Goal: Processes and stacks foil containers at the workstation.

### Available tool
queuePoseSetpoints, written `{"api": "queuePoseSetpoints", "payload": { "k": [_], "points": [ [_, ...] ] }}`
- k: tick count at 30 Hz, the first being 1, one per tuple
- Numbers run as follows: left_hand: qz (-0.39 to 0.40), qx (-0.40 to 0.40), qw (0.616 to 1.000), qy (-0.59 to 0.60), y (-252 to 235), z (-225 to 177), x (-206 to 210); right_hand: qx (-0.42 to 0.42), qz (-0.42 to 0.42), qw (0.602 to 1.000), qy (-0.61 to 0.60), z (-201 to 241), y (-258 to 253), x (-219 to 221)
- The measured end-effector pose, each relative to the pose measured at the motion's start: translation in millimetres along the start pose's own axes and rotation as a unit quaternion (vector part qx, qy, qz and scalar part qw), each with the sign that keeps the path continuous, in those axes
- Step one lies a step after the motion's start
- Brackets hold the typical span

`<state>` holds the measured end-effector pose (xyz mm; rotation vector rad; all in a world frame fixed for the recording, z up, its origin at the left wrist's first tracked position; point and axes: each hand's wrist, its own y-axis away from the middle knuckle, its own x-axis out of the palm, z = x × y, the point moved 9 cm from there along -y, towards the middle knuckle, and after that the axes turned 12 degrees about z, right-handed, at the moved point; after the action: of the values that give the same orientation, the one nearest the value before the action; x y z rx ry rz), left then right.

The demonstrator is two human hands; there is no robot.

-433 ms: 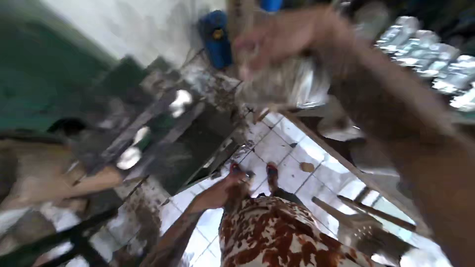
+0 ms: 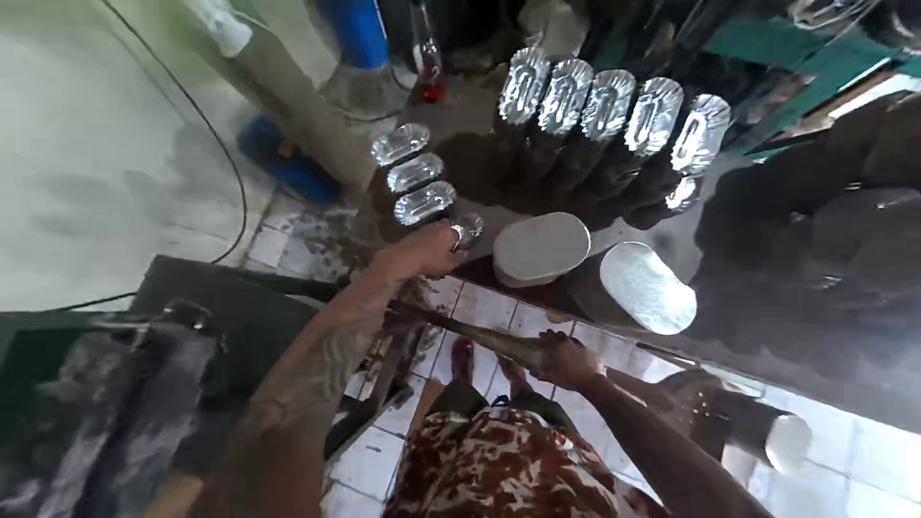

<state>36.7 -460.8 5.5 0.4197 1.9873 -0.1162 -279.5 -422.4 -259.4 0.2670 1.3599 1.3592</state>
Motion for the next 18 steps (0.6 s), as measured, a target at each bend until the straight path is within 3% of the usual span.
{"api": "queuePoseSetpoints", "payload": {
  "k": [1, 2, 4, 10, 13, 15, 16, 18],
  "points": [
    [0.132, -0.063, 0.989, 0.016, -25.1, 31.4, 27.7, -0.007, 0.013, 1.0, -0.005, 0.6, 0.0, 1.2],
    [0.213, -0.095, 0.972, 0.015, -41.2, 51.2, 48.9, -0.007, 0.02, 1.0, -0.012, -1.7, -0.6, 2.6],
    [0.279, -0.113, 0.954, -0.002, -59.4, 72.7, 68.8, 0.008, 0.011, 1.0, -0.025, -10.2, -5.0, 0.0],
    [0.288, -0.085, 0.953, 0.031, -64.2, 78.3, 85.5, 0.008, 0.008, 0.999, -0.049, -6.2, -1.8, -3.8],
    [0.275, -0.1, 0.954, 0.064, -61.0, 83.1, 88.4, -0.034, -0.017, 0.978, -0.204, 17.7, 37.4, -23.5],
    [0.27, -0.107, 0.956, 0.049, -63.4, 88.2, 88.4, -0.135, -0.145, 0.934, -0.297, 57.5, 106.1, -87.8],
    [0.267, -0.11, 0.957, 0.03, -62.5, 88.0, 87.9, -0.169, -0.247, 0.91, -0.286, 74.0, 147.7, -125.3],
    [0.225, -0.103, 0.969, -0.02, -56.5, 65.0, 74.7, -0.154, -0.463, 0.862, -0.136, 84.9, 219.1, -187.5]
  ]
}}
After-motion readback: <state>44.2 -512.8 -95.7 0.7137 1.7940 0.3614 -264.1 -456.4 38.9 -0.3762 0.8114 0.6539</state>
